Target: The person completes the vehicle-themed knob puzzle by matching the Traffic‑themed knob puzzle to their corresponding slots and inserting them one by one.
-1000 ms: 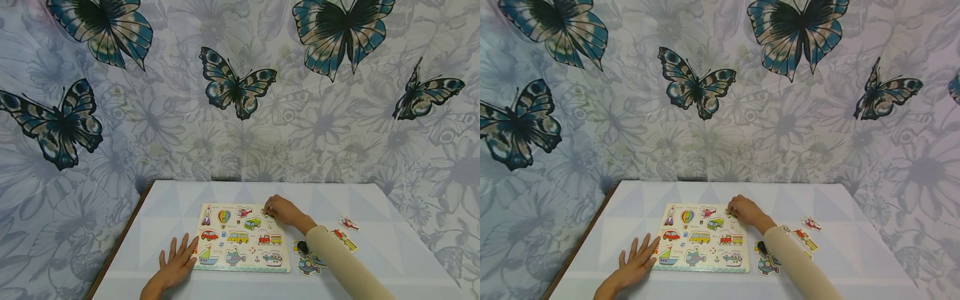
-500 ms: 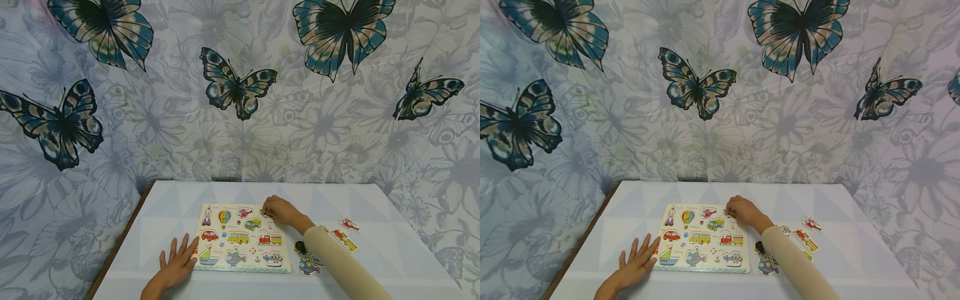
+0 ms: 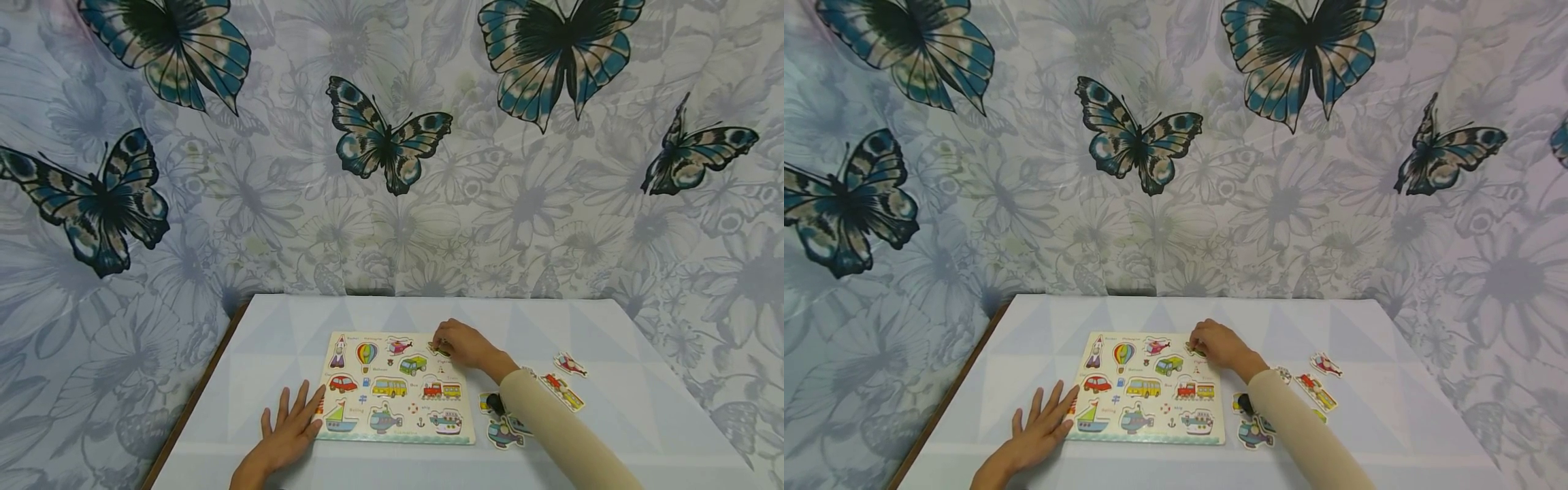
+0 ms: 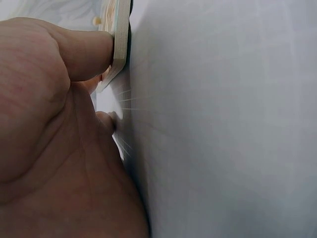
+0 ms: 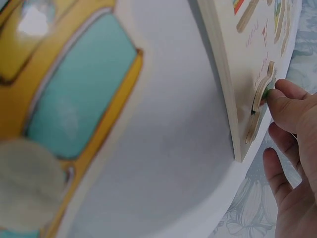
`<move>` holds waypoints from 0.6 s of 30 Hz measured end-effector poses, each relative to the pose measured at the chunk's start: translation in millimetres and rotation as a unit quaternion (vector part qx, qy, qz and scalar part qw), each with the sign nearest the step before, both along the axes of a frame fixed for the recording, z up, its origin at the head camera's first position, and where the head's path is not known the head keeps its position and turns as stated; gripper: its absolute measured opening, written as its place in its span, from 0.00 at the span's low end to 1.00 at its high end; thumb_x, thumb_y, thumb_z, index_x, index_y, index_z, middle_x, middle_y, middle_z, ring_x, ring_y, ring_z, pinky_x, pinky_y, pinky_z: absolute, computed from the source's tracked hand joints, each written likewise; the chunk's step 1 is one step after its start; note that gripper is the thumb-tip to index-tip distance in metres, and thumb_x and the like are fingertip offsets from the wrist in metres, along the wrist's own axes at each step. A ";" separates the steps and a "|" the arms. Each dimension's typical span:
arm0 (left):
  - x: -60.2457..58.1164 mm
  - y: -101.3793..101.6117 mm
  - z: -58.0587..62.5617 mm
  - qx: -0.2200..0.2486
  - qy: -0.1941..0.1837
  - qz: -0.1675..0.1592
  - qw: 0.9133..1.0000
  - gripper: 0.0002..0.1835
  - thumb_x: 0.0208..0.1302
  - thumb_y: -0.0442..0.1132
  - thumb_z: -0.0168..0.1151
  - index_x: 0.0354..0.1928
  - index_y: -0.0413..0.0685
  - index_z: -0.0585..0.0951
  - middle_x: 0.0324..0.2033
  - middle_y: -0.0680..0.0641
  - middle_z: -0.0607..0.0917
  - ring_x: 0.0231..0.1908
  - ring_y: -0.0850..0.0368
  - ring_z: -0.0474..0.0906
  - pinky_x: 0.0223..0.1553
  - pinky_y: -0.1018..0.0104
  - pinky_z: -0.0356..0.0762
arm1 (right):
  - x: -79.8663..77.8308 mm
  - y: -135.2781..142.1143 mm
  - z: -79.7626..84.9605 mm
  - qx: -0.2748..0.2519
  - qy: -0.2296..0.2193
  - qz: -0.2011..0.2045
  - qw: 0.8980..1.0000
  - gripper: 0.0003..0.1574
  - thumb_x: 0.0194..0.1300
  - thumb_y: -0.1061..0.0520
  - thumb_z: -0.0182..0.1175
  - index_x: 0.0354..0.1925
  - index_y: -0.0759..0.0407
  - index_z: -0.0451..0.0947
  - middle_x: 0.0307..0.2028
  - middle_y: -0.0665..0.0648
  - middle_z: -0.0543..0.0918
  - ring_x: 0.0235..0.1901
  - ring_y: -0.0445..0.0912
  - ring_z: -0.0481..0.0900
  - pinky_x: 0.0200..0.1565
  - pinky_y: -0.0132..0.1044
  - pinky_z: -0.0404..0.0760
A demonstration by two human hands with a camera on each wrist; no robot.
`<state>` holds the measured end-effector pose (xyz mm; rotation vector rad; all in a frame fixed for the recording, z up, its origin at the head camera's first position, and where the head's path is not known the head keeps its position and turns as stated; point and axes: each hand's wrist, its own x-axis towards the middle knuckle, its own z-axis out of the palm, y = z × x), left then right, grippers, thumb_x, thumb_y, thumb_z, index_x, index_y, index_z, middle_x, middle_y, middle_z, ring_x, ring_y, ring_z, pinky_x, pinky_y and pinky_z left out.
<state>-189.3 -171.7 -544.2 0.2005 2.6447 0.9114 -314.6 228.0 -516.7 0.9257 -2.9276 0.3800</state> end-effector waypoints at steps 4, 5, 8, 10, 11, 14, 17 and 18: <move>-0.6 -0.6 0.7 0.002 0.000 0.003 1.000 0.33 0.76 0.56 0.48 0.78 0.56 0.58 0.79 0.36 0.43 0.75 0.28 0.22 0.63 0.25 0.12 | 0.2 1.1 0.4 -0.004 -0.004 -0.006 1.000 0.07 0.70 0.60 0.62 0.40 0.47 0.83 0.41 0.45 0.81 0.44 0.42 0.76 0.46 0.42 0.81; -0.8 -0.9 0.6 0.002 0.000 0.003 1.000 0.33 0.76 0.56 0.48 0.78 0.56 0.58 0.79 0.36 0.43 0.76 0.28 0.22 0.63 0.25 0.12 | 0.2 1.2 0.4 -0.005 -0.005 -0.005 1.000 0.07 0.70 0.60 0.62 0.40 0.47 0.83 0.41 0.45 0.82 0.44 0.42 0.76 0.46 0.42 0.81; -1.1 -1.1 0.5 0.007 0.000 0.003 1.000 0.33 0.76 0.55 0.49 0.78 0.56 0.59 0.79 0.36 0.43 0.75 0.28 0.22 0.63 0.25 0.12 | -0.6 1.1 -1.4 -0.006 -0.002 -0.002 1.000 0.07 0.70 0.60 0.63 0.39 0.47 0.83 0.41 0.45 0.82 0.44 0.42 0.77 0.47 0.42 0.81; -3.3 -3.4 -6.6 0.014 0.002 0.001 1.000 0.37 0.74 0.63 0.47 0.78 0.57 0.58 0.79 0.37 0.43 0.76 0.29 0.22 0.63 0.26 0.12 | -0.7 0.7 -3.3 -0.006 -0.001 -0.001 1.000 0.07 0.70 0.60 0.63 0.39 0.47 0.83 0.41 0.45 0.82 0.44 0.42 0.77 0.47 0.41 0.81; -4.1 -4.3 -9.8 0.017 0.004 0.000 1.000 0.39 0.72 0.67 0.45 0.78 0.58 0.58 0.79 0.37 0.43 0.76 0.29 0.21 0.63 0.26 0.11 | -0.6 0.7 -3.9 -0.006 -0.001 0.000 1.000 0.07 0.70 0.60 0.63 0.39 0.47 0.83 0.41 0.45 0.82 0.44 0.42 0.77 0.47 0.41 0.81; -4.5 -6.2 -15.3 0.023 0.008 -0.002 1.000 0.43 0.68 0.73 0.43 0.78 0.59 0.57 0.80 0.38 0.42 0.76 0.31 0.20 0.63 0.27 0.10 | 0.0 0.7 -5.3 -0.004 0.000 0.001 1.000 0.06 0.70 0.59 0.63 0.39 0.46 0.82 0.41 0.45 0.81 0.43 0.42 0.77 0.46 0.40 0.81; -2.7 -4.9 -11.2 0.016 0.011 -0.004 1.000 0.38 0.72 0.67 0.44 0.78 0.59 0.58 0.80 0.37 0.43 0.76 0.32 0.20 0.64 0.27 0.11 | 0.6 0.7 -5.4 -0.005 0.006 0.001 1.000 0.06 0.70 0.59 0.63 0.40 0.47 0.82 0.41 0.45 0.81 0.44 0.42 0.77 0.47 0.41 0.81; -2.1 -4.1 -8.5 0.017 0.011 -0.004 1.000 0.36 0.74 0.64 0.46 0.78 0.58 0.58 0.79 0.37 0.43 0.76 0.31 0.21 0.64 0.27 0.11 | 0.9 0.6 -5.4 -0.006 0.009 0.000 1.000 0.06 0.70 0.59 0.63 0.40 0.47 0.82 0.41 0.45 0.81 0.44 0.42 0.77 0.47 0.41 0.81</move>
